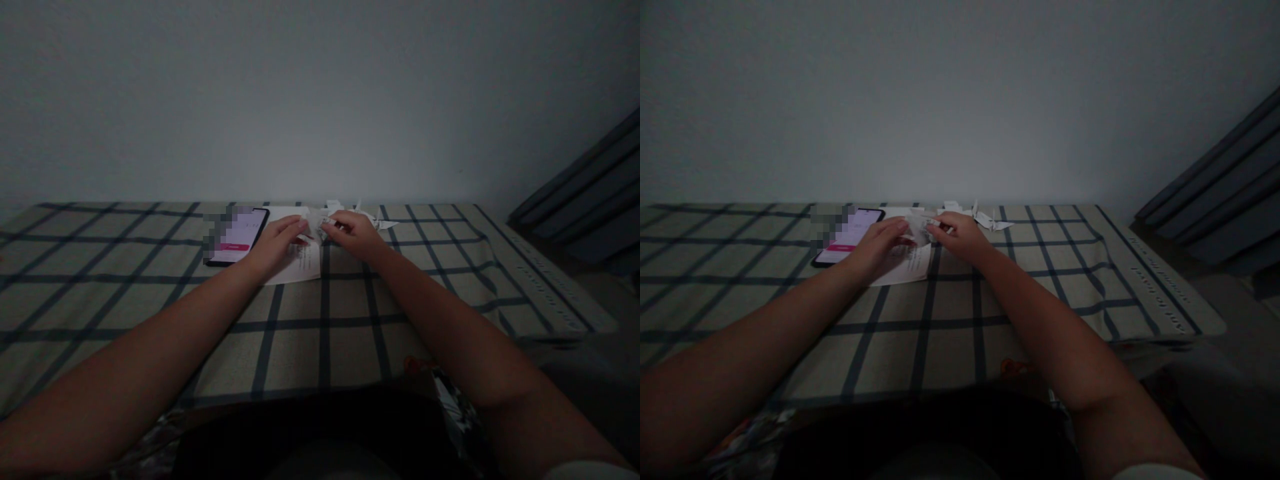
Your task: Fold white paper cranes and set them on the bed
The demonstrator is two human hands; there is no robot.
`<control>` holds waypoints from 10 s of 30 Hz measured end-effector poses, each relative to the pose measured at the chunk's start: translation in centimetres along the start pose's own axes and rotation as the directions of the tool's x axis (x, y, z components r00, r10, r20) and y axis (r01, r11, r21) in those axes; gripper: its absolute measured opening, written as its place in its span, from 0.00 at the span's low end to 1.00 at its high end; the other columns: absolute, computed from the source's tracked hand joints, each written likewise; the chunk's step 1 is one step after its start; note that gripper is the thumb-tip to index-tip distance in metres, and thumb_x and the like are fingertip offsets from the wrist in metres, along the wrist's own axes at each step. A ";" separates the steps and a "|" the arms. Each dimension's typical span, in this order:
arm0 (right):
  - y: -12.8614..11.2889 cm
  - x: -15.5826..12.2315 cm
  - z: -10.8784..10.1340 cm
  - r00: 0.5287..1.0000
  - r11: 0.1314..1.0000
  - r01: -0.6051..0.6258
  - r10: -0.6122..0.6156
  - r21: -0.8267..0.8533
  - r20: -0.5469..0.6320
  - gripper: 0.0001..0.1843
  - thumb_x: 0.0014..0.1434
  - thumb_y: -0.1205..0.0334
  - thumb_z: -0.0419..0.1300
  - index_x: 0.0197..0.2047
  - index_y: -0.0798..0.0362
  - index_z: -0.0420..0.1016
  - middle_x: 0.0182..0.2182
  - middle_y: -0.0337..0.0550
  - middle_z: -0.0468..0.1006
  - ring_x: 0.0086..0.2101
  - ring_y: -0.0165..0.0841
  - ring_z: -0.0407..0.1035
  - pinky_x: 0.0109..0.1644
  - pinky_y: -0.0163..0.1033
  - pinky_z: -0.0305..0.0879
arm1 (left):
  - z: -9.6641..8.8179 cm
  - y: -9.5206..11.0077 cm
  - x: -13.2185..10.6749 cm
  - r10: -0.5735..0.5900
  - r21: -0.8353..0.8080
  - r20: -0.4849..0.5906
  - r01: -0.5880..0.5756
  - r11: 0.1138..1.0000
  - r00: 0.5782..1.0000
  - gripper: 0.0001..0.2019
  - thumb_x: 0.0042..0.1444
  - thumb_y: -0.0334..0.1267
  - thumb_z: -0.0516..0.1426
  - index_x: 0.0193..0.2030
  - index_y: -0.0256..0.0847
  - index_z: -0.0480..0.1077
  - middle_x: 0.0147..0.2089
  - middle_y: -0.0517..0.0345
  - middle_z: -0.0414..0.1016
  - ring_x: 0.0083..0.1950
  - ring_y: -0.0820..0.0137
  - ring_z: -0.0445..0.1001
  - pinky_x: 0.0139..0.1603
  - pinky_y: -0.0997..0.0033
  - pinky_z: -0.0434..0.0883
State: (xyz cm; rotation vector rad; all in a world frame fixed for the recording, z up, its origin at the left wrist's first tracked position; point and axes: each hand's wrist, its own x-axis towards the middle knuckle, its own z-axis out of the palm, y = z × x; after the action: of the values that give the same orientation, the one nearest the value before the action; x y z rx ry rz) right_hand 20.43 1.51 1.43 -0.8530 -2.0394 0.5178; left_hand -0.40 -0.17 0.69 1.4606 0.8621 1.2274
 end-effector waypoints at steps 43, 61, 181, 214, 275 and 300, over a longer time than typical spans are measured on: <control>1.6 0.2 1.0 0.987 0.914 -0.105 0.144 0.392 -0.072 0.20 0.55 0.47 0.70 0.44 0.51 0.74 0.36 0.39 0.73 0.33 0.29 0.67 0.35 0.34 0.64 | 0.1 -0.4 0.3 0.153 0.016 0.071 -0.154 0.988 0.986 0.39 0.45 0.46 0.73 0.64 0.47 0.68 0.41 0.58 0.78 0.38 0.70 0.76 0.40 0.70 0.74; 1.2 0.4 -0.6 0.977 0.969 0.083 -0.034 0.233 -0.208 0.08 0.59 0.54 0.67 0.37 0.48 0.82 0.44 0.44 0.78 0.48 0.37 0.73 0.50 0.44 0.70 | -1.1 -0.6 0.0 0.448 0.619 0.001 -0.352 0.702 0.894 0.32 0.57 0.48 0.66 0.67 0.46 0.67 0.50 0.52 0.80 0.43 0.67 0.79 0.48 0.66 0.76; 2.5 0.3 -0.2 0.974 0.978 0.208 -0.205 -0.018 0.093 0.06 0.55 0.63 0.69 0.38 0.51 0.84 0.49 0.47 0.75 0.51 0.41 0.70 0.59 0.50 0.66 | -0.3 0.3 -0.1 0.379 0.492 0.040 -0.348 0.798 0.925 0.10 0.57 0.44 0.66 0.40 0.41 0.83 0.39 0.54 0.84 0.38 0.69 0.79 0.40 0.70 0.73; 2.3 0.3 0.8 0.990 0.972 -0.122 0.105 0.203 0.090 0.14 0.57 0.57 0.68 0.45 0.53 0.77 0.47 0.48 0.78 0.47 0.37 0.74 0.55 0.44 0.70 | -0.2 0.0 0.0 0.294 0.432 0.030 -0.278 0.858 0.955 0.10 0.52 0.46 0.69 0.34 0.43 0.83 0.37 0.54 0.83 0.38 0.67 0.78 0.44 0.65 0.75; 1.9 0.5 0.5 0.966 0.945 -0.155 0.205 0.287 -0.156 0.27 0.64 0.31 0.53 0.39 0.49 0.68 0.35 0.39 0.71 0.39 0.32 0.67 0.44 0.39 0.66 | -0.5 -0.9 1.0 0.096 0.156 -0.126 -0.076 0.985 0.987 0.19 0.48 0.48 0.71 0.38 0.41 0.69 0.30 0.60 0.76 0.33 0.68 0.78 0.37 0.68 0.74; 0.9 0.0 0.1 0.993 0.992 0.122 -0.122 -0.037 -0.002 0.13 0.64 0.52 0.62 0.40 0.54 0.78 0.35 0.43 0.78 0.35 0.32 0.70 0.43 0.40 0.66 | -0.5 -1.3 0.5 0.100 0.262 0.107 -0.125 0.957 0.989 0.16 0.55 0.49 0.65 0.42 0.39 0.81 0.46 0.50 0.83 0.47 0.61 0.79 0.52 0.60 0.72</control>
State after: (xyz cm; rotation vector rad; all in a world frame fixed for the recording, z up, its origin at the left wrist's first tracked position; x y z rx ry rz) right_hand 20.66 2.11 0.81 -0.7449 -2.0877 0.4120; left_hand -0.67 0.69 -0.43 1.7911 0.9193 1.1478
